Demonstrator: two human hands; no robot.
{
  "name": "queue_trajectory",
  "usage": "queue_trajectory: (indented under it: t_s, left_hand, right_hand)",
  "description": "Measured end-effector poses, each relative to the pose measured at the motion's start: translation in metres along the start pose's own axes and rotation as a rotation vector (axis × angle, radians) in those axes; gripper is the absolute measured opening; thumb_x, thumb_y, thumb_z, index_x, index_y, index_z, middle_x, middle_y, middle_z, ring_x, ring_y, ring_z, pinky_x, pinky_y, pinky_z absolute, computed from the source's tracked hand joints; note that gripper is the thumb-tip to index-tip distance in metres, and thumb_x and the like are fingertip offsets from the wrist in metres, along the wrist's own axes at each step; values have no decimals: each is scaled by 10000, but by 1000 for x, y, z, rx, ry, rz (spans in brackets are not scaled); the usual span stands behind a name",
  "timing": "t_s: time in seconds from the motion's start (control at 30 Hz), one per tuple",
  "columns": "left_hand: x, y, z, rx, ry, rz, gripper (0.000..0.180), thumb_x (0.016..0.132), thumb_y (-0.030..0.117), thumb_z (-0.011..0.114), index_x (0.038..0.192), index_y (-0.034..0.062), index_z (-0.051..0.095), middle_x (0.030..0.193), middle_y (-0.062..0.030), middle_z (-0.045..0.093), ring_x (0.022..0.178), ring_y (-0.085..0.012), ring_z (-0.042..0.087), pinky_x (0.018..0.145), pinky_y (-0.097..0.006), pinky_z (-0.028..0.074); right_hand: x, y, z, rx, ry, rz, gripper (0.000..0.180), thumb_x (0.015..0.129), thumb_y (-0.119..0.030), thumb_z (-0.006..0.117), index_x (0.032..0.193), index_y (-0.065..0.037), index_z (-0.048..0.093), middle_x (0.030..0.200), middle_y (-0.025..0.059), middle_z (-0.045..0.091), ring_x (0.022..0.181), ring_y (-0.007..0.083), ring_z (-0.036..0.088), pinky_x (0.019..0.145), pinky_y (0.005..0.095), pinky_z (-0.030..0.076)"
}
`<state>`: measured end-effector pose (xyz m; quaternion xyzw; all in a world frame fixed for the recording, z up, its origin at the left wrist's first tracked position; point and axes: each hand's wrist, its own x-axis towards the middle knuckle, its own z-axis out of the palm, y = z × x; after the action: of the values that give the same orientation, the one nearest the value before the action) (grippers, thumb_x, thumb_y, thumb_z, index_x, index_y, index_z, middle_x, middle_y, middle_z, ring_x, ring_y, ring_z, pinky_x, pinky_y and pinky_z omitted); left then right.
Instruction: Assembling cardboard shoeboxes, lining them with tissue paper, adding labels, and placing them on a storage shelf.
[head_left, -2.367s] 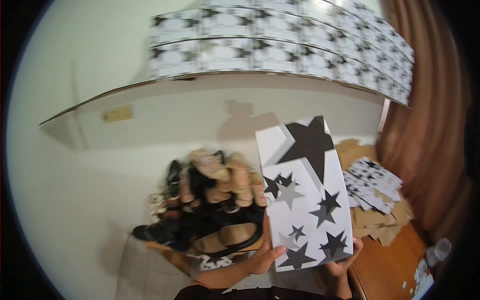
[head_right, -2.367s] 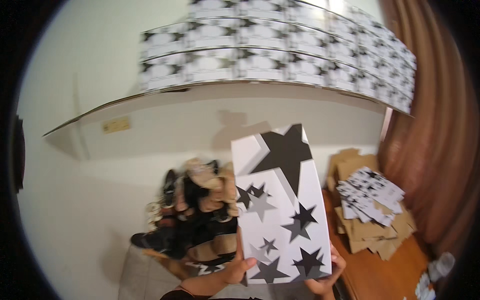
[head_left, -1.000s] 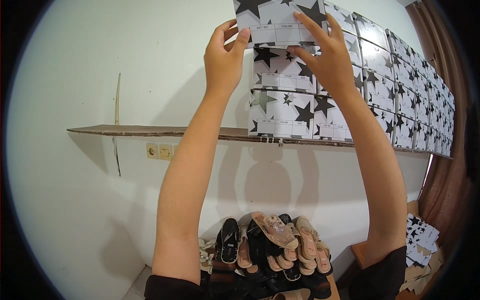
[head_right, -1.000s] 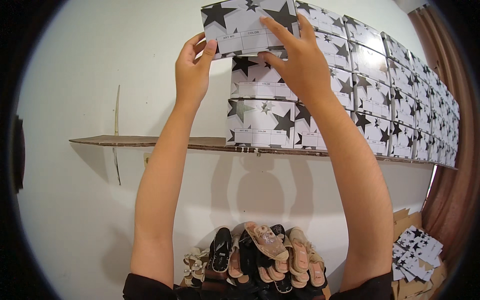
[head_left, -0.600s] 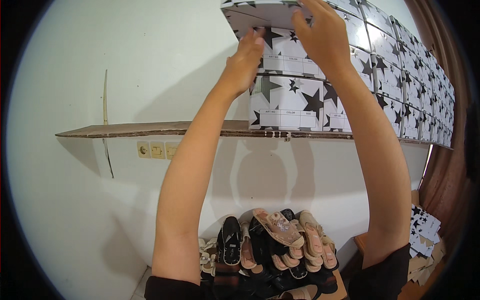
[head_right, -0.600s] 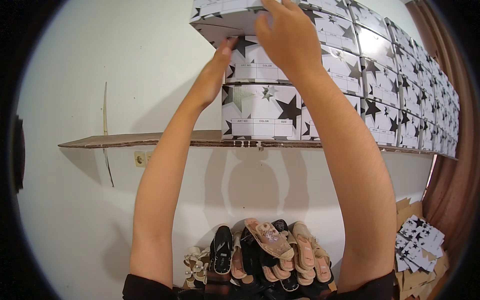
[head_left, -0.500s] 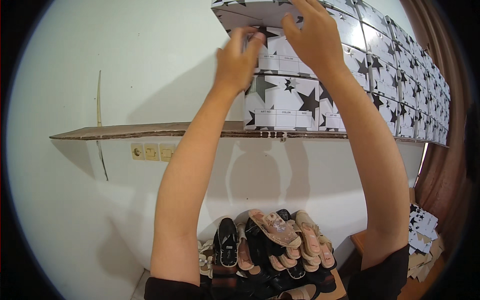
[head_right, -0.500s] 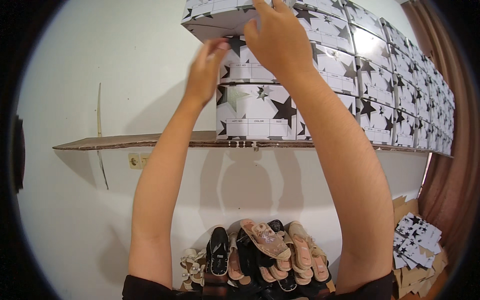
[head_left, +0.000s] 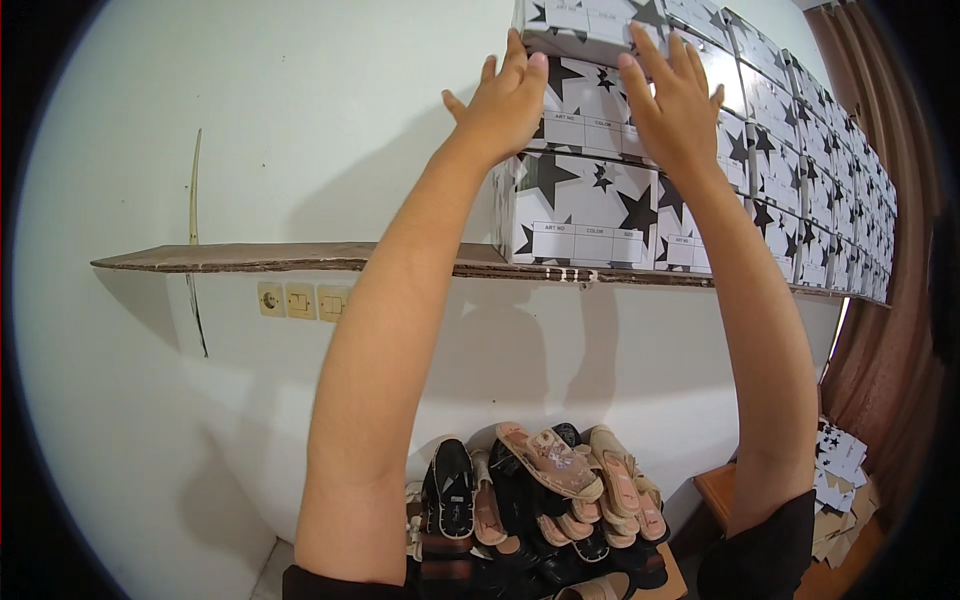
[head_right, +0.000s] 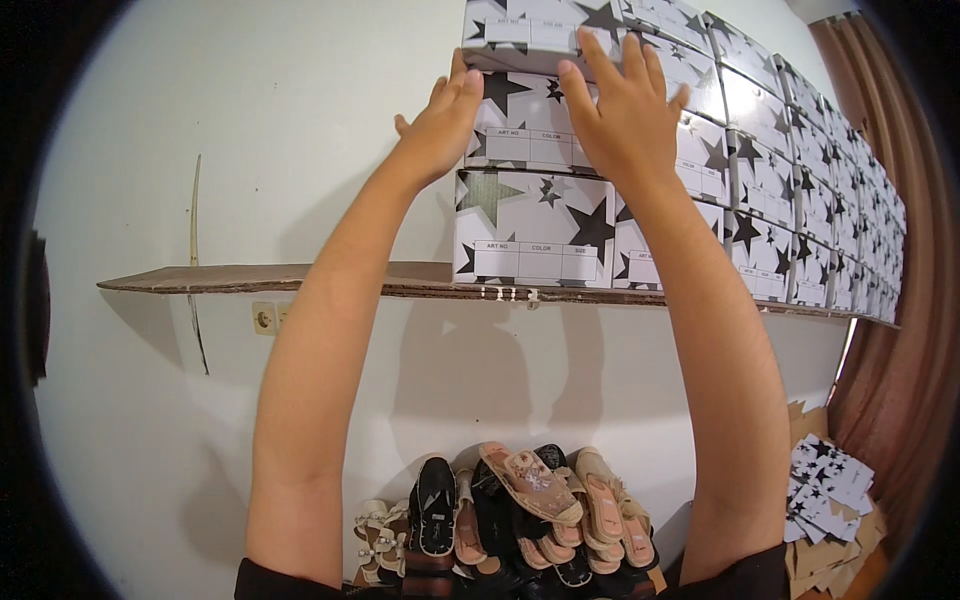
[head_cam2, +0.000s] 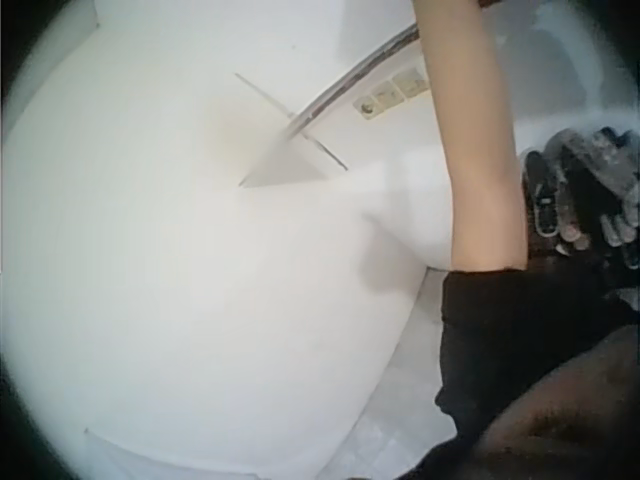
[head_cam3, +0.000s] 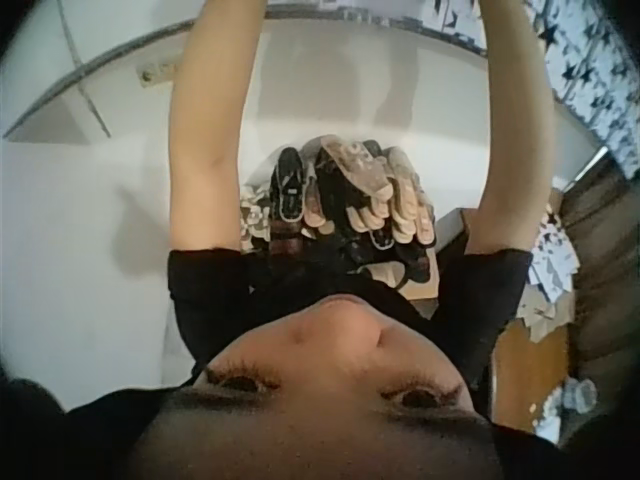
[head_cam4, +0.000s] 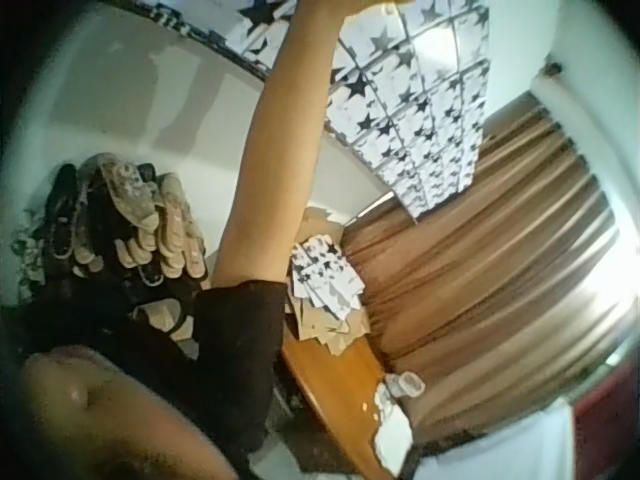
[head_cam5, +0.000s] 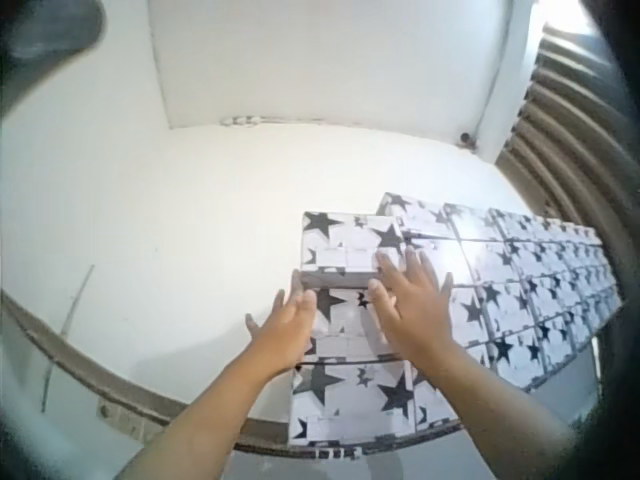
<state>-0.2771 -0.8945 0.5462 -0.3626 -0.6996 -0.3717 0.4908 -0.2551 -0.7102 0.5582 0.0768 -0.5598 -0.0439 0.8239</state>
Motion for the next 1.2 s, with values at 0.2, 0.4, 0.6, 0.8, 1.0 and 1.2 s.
queue_trajectory:
  t_s: [0.2,0.4,0.6,0.8,1.0,1.2]
  left_hand:
    - [-19,-20,3,294,-86,-154,786,890,605,172,1438,47,93,1482,-121,199,1384,-297,109,1053,-592,-42]
    - [-60,8,-4,507,-87,49,806,877,503,415,1436,38,68,1479,-165,184,1381,-316,117,1047,-598,-20]
    - [-162,37,-13,582,-178,415,648,806,369,564,1371,128,359,1443,-190,267,1351,-351,210,1024,-612,-51]
    - [-312,43,-21,216,-392,1151,336,851,295,510,1063,74,650,1179,-116,579,1185,-250,480,1083,-440,222]
    - [-418,81,73,-201,-430,44,286,813,264,581,978,43,657,1201,-203,527,1128,-434,462,958,-499,364]
    - [-483,188,204,-440,-560,-494,220,746,270,618,906,136,689,1145,-116,581,1196,-299,453,1056,-529,7]
  right_hand:
    - [-13,-12,7,36,-312,142,615,888,-581,286,1324,-177,445,1400,103,379,1343,315,234,998,668,-49]
    - [-31,-14,-27,128,-267,191,591,886,-557,343,1310,-162,460,1379,144,395,1341,313,241,987,672,-50]
    - [-178,-10,-159,316,-198,-89,390,750,-321,560,1081,-126,630,1249,150,510,1244,356,386,1057,576,-74]
    - [-317,15,-268,283,-375,232,261,696,-181,613,939,-87,616,978,116,536,1005,300,509,1040,537,156]
    - [-399,80,-389,114,-561,891,266,666,-31,627,930,-35,594,994,148,535,962,322,502,875,409,382]
    - [-412,180,-492,25,-675,956,218,698,-26,605,916,-36,597,975,143,543,939,292,517,826,355,408]
